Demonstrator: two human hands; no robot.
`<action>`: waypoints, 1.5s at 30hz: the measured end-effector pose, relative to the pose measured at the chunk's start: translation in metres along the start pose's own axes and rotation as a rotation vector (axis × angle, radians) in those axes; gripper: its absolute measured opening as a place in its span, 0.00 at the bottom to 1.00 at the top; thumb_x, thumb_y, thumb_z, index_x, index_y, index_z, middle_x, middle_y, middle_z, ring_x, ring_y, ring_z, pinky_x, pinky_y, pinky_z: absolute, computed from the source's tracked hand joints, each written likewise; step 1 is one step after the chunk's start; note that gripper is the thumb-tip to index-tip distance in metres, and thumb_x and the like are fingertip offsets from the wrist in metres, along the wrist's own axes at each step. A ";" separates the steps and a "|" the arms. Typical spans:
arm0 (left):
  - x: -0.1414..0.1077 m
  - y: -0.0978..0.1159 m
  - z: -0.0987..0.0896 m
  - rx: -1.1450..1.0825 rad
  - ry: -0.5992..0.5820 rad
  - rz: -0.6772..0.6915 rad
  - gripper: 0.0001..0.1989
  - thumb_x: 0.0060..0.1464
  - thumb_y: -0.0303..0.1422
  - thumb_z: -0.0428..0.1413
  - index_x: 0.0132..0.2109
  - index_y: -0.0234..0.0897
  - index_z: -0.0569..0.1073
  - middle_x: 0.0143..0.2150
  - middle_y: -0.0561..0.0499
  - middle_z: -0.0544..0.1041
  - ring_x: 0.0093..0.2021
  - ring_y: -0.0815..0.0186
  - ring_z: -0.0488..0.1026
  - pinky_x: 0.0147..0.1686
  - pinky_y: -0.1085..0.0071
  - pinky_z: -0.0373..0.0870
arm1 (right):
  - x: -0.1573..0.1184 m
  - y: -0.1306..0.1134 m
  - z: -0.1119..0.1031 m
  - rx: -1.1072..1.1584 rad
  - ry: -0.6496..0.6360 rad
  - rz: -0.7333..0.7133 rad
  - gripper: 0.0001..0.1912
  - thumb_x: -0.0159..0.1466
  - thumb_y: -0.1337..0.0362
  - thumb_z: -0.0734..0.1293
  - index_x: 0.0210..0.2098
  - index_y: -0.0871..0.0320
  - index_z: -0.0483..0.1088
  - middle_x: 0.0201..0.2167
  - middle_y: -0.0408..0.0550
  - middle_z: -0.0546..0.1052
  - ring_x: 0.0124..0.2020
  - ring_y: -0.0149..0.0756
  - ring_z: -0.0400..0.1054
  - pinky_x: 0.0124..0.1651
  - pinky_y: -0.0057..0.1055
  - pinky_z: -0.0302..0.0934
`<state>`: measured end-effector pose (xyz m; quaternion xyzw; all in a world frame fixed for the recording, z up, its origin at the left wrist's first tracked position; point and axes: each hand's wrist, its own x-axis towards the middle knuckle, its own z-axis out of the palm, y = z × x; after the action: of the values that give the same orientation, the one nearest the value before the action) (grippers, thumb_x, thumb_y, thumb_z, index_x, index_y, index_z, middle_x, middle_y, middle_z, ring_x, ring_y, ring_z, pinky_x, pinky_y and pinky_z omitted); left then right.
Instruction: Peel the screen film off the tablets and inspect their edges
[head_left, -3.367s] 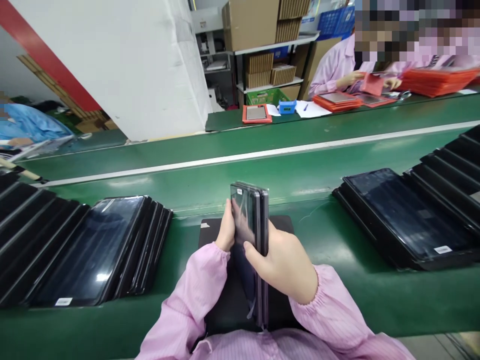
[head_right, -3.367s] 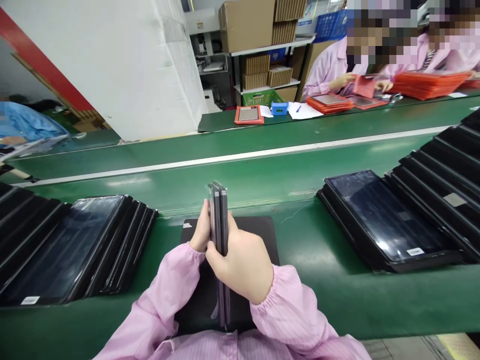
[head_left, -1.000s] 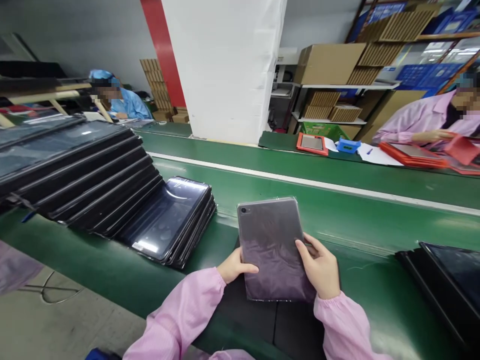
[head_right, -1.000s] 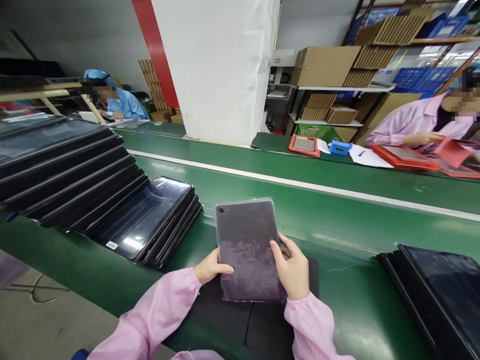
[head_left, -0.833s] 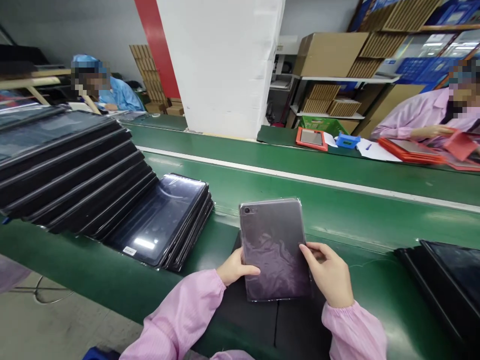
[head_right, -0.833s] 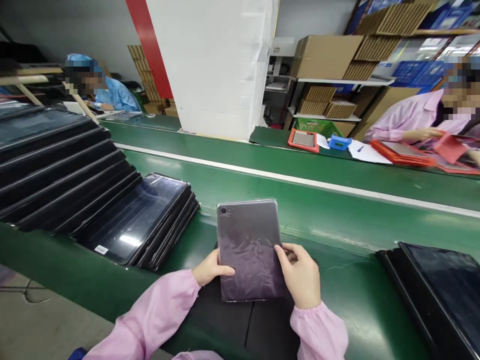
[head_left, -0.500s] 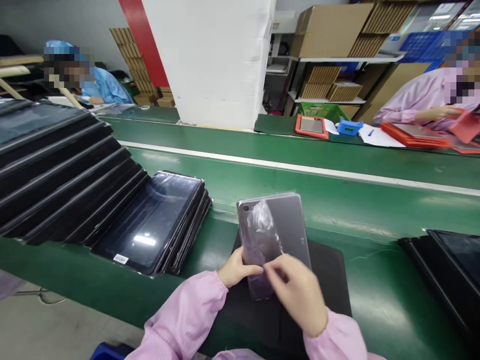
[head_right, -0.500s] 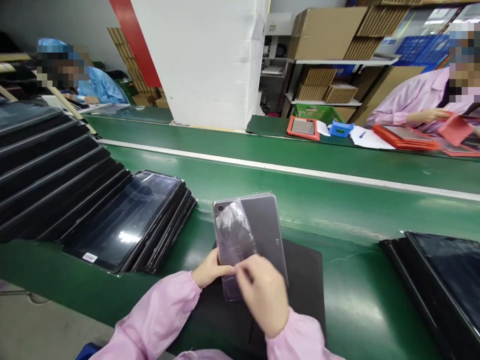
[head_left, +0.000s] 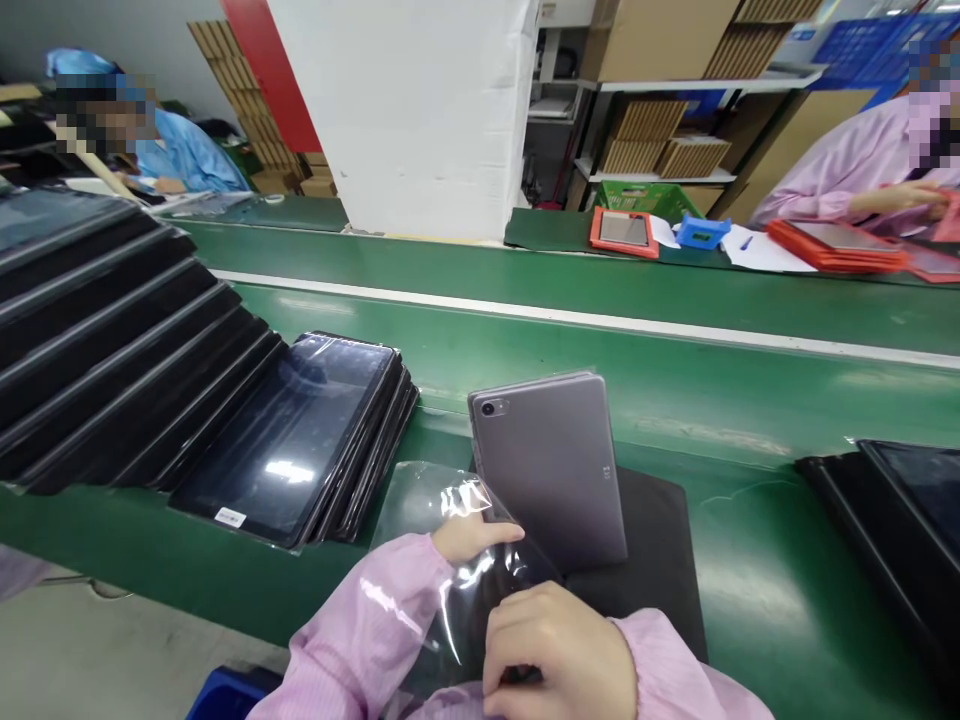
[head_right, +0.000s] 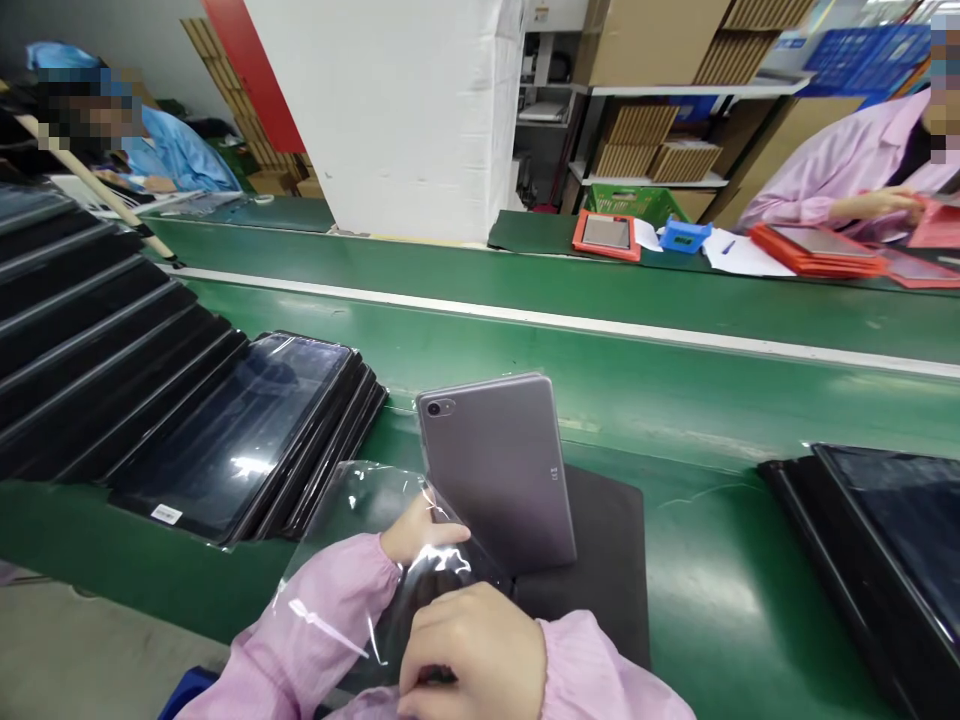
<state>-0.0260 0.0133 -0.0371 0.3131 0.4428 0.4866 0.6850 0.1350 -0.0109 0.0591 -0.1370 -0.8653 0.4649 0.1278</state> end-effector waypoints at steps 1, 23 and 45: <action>0.000 0.000 0.000 0.024 -0.002 0.002 0.24 0.34 0.31 0.73 0.42 0.39 0.77 0.40 0.48 0.82 0.44 0.53 0.78 0.54 0.53 0.70 | -0.002 0.000 -0.007 0.063 0.046 0.004 0.08 0.62 0.63 0.70 0.27 0.57 0.76 0.24 0.41 0.78 0.25 0.28 0.69 0.31 0.24 0.63; -0.001 0.003 0.004 0.052 0.127 0.011 0.24 0.32 0.33 0.71 0.39 0.32 0.78 0.36 0.46 0.83 0.36 0.59 0.78 0.40 0.65 0.72 | -0.088 0.057 0.011 0.461 1.077 0.715 0.22 0.52 0.49 0.75 0.37 0.59 0.79 0.33 0.51 0.82 0.35 0.46 0.77 0.39 0.40 0.72; -0.008 -0.013 0.047 -0.288 0.645 0.342 0.16 0.42 0.35 0.65 0.40 0.35 0.76 0.37 0.51 0.79 0.38 0.65 0.77 0.37 0.71 0.73 | -0.143 0.009 0.021 -0.920 1.526 0.130 0.28 0.59 0.78 0.71 0.57 0.54 0.74 0.47 0.49 0.82 0.44 0.42 0.80 0.47 0.35 0.76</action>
<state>0.0207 0.0014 -0.0270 0.1138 0.5039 0.7244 0.4565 0.2614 -0.0733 0.0270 -0.4956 -0.6360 -0.1398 0.5747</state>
